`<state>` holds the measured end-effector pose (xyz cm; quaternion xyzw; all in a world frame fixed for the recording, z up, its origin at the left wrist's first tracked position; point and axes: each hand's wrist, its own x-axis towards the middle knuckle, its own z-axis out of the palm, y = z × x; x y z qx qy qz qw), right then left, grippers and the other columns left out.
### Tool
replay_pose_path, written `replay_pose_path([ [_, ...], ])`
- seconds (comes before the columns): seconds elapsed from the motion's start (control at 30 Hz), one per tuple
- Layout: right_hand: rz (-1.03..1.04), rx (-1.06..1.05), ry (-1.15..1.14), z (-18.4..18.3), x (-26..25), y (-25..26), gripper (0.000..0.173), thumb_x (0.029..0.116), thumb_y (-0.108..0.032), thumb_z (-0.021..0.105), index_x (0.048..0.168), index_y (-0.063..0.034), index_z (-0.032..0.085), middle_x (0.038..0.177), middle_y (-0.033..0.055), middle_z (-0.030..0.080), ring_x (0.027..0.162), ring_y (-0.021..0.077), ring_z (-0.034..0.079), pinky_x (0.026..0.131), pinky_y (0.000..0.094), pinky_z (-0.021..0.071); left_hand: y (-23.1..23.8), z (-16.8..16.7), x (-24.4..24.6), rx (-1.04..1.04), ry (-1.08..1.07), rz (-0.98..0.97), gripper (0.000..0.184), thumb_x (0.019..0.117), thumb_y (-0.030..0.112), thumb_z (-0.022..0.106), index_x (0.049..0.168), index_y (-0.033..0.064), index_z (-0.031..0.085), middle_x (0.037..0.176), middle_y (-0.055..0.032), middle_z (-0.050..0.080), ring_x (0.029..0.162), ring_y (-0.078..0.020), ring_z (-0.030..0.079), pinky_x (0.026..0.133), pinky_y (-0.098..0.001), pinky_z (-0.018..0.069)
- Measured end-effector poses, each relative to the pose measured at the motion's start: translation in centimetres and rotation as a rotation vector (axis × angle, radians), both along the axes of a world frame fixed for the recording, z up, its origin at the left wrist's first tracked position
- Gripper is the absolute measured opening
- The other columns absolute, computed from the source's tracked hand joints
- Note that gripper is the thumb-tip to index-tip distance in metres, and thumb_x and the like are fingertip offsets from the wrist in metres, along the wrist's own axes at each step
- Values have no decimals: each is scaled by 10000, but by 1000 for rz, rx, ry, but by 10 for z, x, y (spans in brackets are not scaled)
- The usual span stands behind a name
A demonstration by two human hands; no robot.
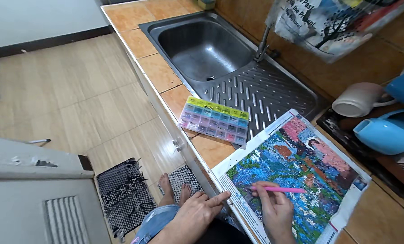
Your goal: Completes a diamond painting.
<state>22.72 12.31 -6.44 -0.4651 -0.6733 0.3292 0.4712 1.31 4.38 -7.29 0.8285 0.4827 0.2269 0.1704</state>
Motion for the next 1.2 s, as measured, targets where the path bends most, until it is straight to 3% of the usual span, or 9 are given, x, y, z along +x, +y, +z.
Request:
replay_pose_path([
  [0.27, -5, 23, 7, 4, 0, 0, 108, 961, -77, 601, 942, 13, 659, 871, -36, 718, 754, -56, 666, 699, 119, 572, 1, 1, -1, 5, 11, -1, 249, 896, -48, 607, 1022, 78, 781, 1401, 7, 656, 893, -221, 753, 785, -390, 594],
  [0.33, -16, -109, 111, 12, -4, -2, 69, 958, -17, 570, 967, -1, 636, 860, -54, 724, 727, -22, 688, 673, 151, 596, 2, 1, -1, -3, 3, -1, 250, 887, -56, 611, 1018, 73, 781, 1396, 3, 659, 896, -226, 753, 787, -395, 594],
  [0.47, -68, -554, 410, 30, -4, 1, 203, 1018, 8, 424, 964, -33, 615, 834, 13, 741, 695, 90, 716, 656, 231, 613, 2, -1, -1, 11, 0, 6, 246, 887, -52, 617, 1009, 81, 784, 1395, 16, 659, 906, -222, 756, 785, -394, 598],
  [0.57, -76, -702, 506, 35, -1, 5, 281, 1046, -4, 367, 944, -32, 627, 833, 38, 738, 693, 102, 713, 664, 232, 609, 3, -4, -1, 42, 7, 7, 237, 887, -45, 614, 984, 90, 783, 1379, 22, 670, 869, -212, 753, 763, -385, 597],
  [0.93, -63, -663, 508, 36, -1, 2, 245, 1028, 5, 401, 965, -24, 637, 850, 35, 739, 710, 102, 716, 673, 235, 613, 4, 1, -2, 34, -56, -20, 265, 897, -47, 598, 1048, 74, 780, 1383, -33, 667, 898, -236, 754, 789, -387, 595],
  [1.1, 22, -577, 410, 46, -3, -5, 196, 992, 27, 470, 986, -30, 657, 856, 7, 745, 713, 86, 715, 670, 236, 615, 11, 14, 2, 169, -322, 133, 248, 958, 40, 539, 1084, 61, 752, 1168, -103, 754, 983, -207, 735, 877, -317, 560],
  [1.2, 101, -586, 395, 55, -9, -9, 188, 986, 31, 496, 1008, -29, 673, 869, -11, 748, 721, 76, 714, 672, 238, 615, 23, 31, 11, 201, -451, 247, 201, 982, 112, 588, 1066, 27, 749, 985, -116, 749, 941, -181, 718, 890, -254, 556],
])
